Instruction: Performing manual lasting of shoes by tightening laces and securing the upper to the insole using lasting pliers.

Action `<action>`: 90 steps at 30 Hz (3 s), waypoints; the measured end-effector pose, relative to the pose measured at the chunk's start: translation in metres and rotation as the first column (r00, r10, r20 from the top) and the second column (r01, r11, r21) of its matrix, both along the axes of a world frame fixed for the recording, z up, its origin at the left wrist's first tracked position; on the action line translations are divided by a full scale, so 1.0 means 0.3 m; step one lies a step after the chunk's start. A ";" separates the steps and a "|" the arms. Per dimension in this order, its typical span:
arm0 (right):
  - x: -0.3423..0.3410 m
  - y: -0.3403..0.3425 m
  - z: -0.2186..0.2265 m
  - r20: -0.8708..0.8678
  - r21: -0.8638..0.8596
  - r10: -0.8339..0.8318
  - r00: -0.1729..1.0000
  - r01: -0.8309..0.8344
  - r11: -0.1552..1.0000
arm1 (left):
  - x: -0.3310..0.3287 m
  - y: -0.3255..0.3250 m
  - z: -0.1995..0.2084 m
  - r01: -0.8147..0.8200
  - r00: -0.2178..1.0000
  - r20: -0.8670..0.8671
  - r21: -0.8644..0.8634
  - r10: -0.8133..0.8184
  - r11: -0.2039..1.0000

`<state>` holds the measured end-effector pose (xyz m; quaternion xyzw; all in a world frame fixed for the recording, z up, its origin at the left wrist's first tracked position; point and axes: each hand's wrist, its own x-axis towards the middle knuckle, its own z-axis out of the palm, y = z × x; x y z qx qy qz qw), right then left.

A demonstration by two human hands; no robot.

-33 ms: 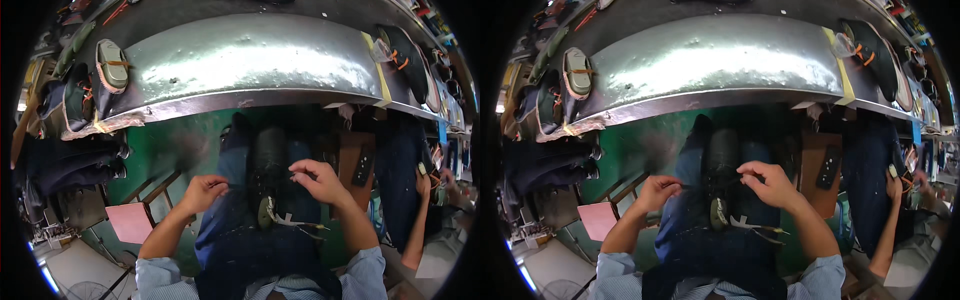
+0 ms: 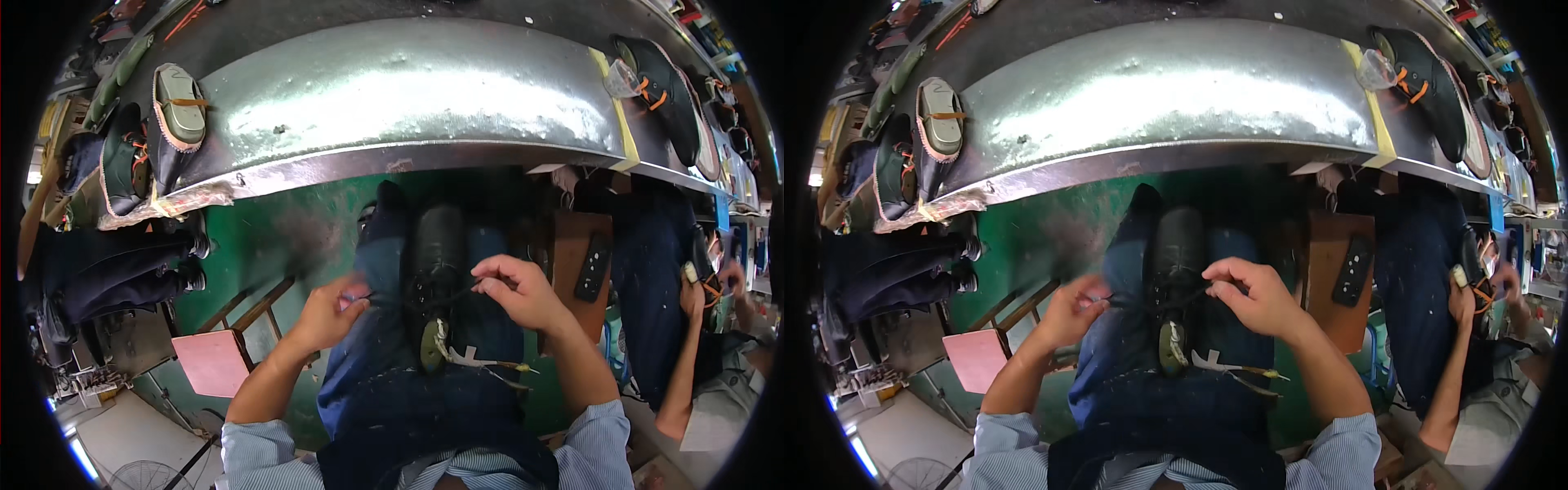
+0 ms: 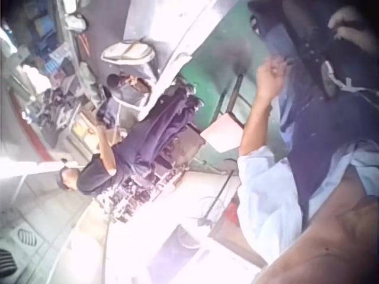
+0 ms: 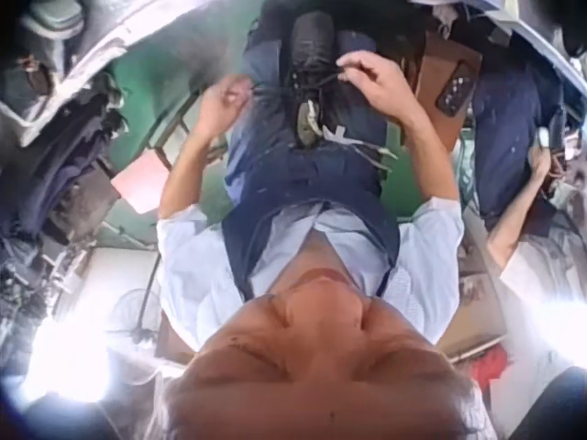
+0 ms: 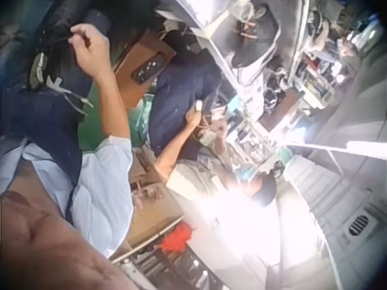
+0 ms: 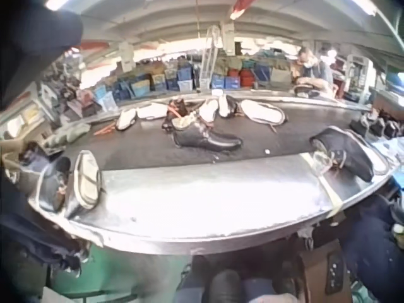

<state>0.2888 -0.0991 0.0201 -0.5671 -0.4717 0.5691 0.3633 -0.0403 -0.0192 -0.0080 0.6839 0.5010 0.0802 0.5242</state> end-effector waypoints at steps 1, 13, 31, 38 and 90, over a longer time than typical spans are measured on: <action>-0.002 0.003 -0.006 0.001 -0.010 -0.003 1.000 0.003 1.000 | 0.031 0.001 0.029 0.003 1.000 0.001 -0.010 -0.003 1.000; 0.040 0.010 0.014 -0.283 -0.118 0.093 0.955 -0.130 0.984 | 0.170 0.003 -0.003 0.105 0.942 0.308 -0.645 0.132 0.757; -0.178 -0.042 -0.091 -0.171 0.075 -0.116 0.978 0.131 0.989 | 0.241 -0.022 -0.013 0.095 0.816 0.492 -0.630 0.302 0.770; -0.135 0.010 0.002 0.037 0.003 0.063 0.997 -0.063 0.998 | 0.289 -0.032 -0.012 0.099 0.800 0.568 0.193 -0.193 0.976; -0.070 -0.543 -0.052 0.740 -0.043 0.215 0.637 -0.274 0.961 | 0.148 0.197 0.074 0.283 0.193 0.981 -0.080 0.025 0.956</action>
